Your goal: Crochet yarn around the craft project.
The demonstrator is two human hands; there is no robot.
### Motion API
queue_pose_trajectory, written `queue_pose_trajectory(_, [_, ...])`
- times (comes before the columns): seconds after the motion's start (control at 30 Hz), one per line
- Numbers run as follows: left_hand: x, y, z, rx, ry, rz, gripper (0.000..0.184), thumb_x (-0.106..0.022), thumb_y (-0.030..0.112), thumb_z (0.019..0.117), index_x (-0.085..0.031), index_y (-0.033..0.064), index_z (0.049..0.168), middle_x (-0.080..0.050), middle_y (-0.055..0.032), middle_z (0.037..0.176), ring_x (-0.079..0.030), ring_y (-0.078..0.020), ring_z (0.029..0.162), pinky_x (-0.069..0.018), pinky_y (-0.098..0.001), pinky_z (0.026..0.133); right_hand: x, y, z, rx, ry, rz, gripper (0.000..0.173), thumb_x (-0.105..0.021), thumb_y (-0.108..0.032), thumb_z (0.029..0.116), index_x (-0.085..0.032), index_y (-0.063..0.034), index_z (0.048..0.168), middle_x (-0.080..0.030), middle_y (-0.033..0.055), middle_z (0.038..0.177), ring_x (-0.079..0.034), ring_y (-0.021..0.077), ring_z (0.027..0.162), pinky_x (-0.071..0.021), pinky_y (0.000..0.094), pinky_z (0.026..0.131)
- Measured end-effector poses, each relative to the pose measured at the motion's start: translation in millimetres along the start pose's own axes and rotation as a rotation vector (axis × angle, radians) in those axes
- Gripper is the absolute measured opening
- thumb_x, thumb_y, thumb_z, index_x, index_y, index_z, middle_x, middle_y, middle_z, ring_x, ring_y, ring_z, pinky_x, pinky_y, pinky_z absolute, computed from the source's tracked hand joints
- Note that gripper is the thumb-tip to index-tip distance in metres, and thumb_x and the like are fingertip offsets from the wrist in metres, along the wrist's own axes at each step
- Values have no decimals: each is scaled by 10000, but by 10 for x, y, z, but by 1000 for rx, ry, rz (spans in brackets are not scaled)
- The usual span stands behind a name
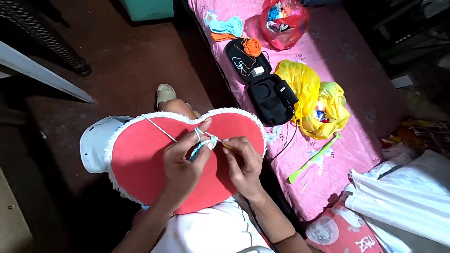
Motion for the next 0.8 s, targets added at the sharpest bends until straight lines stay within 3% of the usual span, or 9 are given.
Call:
queue_pose_trajectory(0.17, [48,-45,91,85,-58,-41,399,-610,-34,842,-708,11,1226,-754,30,1074,-690,3,887,-574,-171,806,-1,-72,-20,135,-12,-196,145,-595,-25,963,-720,32,1009,-675,130,878,-659,130,817,-562,209,764])
queue_pose_trajectory(0.3, [98,-212,121,256,-90,-211,412,-571,-61,833,-748,59,1185,-758,47,970,-671,-7,771,-564,-173,709,6,-5,-14,114,-91,-66,144,-586,-21,969,-709,40,1012,-674,132,895,-656,110,831,-558,199,760])
queue_pose_trajectory(0.43, [80,-295,98,357,-120,-286,432,-590,-72,816,-752,65,1192,-739,37,878,-660,-23,738,-562,-177,694,25,193,-32,-204,-152,310,129,-617,15,954,-698,60,1044,-693,66,977,-655,27,913,-560,165,816])
queue_pose_trajectory(0.53, [45,-191,101,218,-130,-121,411,-636,-31,827,-728,50,1219,-740,55,919,-661,9,761,-567,-161,713,-36,338,-75,-563,-200,667,187,-605,41,926,-669,22,1100,-695,-8,927,-555,-35,692,-450,134,590])
queue_pose_trajectory(0.6, [-16,-110,71,93,-111,47,394,-640,36,869,-711,55,1256,-730,48,944,-651,31,793,-561,-149,741,-85,366,-83,-672,-221,797,226,-593,23,940,-651,26,1158,-678,4,894,-494,-34,603,-382,134,507])
queue_pose_trajectory(0.63, [-56,-70,50,23,-86,119,383,-633,46,882,-713,51,1257,-727,28,925,-644,25,794,-550,-150,747,-81,343,-60,-643,-225,746,243,-588,18,947,-652,39,1180,-685,9,918,-508,-35,629,-400,131,532])
queue_pose_trajectory(0.7, [-127,-13,-3,-109,-38,246,373,-610,36,904,-721,47,1259,-729,-41,890,-637,-46,790,-526,-193,749,-39,220,21,-457,-231,418,260,-571,26,947,-691,68,1174,-716,46,1026,-638,-4,847,-540,150,761])
queue_pose_trajectory(0.73, [-156,3,-31,-158,-23,312,376,-599,39,909,-725,55,1262,-729,-64,867,-649,-82,775,-534,-215,740,-35,153,52,-360,-219,240,258,-568,22,942,-718,62,1148,-712,65,1014,-649,20,888,-553,168,807])
queue_pose_trajectory(0.8, [-198,29,-78,-219,-22,385,350,-596,54,940,-728,65,1263,-723,-85,835,-653,-132,749,-532,-249,713,-57,97,87,-272,-183,32,238,-577,-11,946,-742,32,1111,-694,69,941,-638,45,850,-547,185,776])
Point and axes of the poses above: each hand's wrist, its own z-axis towards the middle knuckle, its own x-axis out of the back of the hand, y = z × x, the point moved 9 cm from there along z, towards the middle knuckle
